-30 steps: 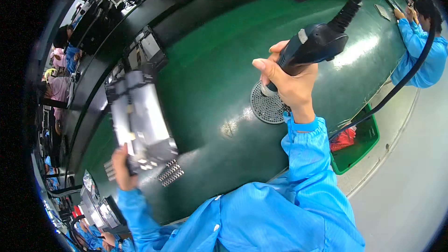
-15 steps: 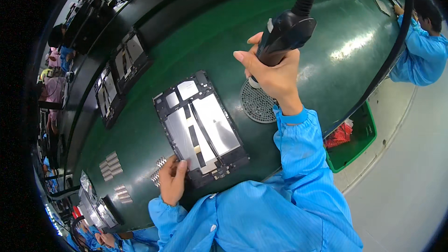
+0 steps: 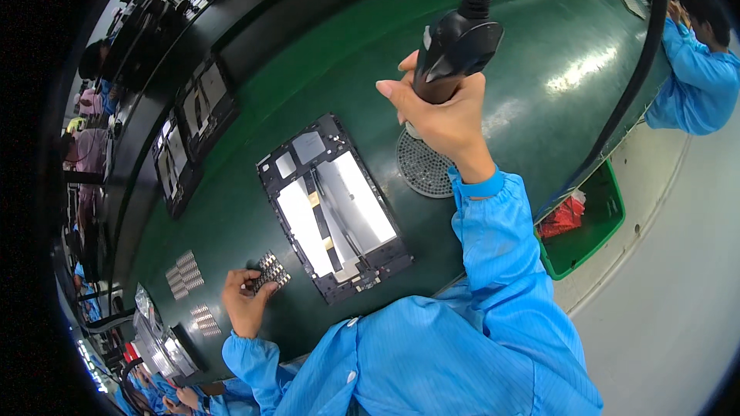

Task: The person uses a handheld heat gun to apply heat to specific areas of a rectangular electronic device frame on a green workbench. They repeatedly pick up small metallic components from a tray and place them onto the heated sections of the frame, then move the completed unit aside and retrieve a new one to continue the process.

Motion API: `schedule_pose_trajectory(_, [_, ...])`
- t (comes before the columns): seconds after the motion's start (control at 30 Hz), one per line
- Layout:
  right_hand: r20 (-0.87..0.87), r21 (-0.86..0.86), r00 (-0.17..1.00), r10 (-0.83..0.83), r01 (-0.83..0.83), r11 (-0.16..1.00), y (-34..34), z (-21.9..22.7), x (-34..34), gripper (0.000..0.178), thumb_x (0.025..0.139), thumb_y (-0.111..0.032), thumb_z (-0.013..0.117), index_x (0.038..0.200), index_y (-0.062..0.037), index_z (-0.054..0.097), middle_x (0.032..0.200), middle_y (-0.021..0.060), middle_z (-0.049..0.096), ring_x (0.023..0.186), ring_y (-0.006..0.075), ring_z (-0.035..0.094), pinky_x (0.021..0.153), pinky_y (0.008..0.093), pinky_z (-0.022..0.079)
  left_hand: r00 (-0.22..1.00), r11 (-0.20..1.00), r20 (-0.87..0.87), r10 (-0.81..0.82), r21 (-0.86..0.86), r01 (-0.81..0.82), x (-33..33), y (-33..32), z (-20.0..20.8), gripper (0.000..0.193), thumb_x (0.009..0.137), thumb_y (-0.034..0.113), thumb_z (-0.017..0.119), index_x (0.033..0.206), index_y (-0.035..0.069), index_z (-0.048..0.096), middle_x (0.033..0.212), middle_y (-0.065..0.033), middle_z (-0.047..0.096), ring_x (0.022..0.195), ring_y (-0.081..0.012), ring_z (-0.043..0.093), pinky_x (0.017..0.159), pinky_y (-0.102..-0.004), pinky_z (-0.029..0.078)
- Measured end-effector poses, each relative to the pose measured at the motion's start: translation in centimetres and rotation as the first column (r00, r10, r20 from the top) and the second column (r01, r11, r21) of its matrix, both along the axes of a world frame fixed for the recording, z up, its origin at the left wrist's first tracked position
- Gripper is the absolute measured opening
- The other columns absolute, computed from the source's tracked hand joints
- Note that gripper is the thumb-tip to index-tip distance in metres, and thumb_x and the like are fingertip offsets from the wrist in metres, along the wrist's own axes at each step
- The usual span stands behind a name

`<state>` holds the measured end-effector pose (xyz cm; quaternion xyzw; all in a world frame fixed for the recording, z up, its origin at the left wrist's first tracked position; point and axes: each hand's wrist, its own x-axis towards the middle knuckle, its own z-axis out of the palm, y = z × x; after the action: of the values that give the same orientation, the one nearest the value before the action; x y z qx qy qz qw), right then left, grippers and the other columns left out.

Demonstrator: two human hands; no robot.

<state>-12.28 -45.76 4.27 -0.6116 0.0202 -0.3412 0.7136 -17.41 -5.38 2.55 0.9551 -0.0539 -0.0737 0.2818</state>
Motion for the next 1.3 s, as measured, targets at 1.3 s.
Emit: schedule_pose_trajectory(1.3, [0.195, -0.13, 0.93, 0.311, -0.29, 0.948, 12.3, 4.1, -1.5, 0.036, 0.073, 0.011, 0.067, 0.1, -0.0031, 0.048, 0.064, 0.0069, 0.057, 0.052, 0.0131, 0.056, 0.05, 0.025, 0.048, 0.93, 0.976, 0.334, -0.156, -0.09, 0.196, 2.2, 1.3, 0.2, 0.013, 0.067, 0.006, 0.077, 0.078, 0.004, 0.071, 0.072, -0.0132, 0.067, 0.066, -0.0205, 0.063, 0.064, -0.0287, 0.048])
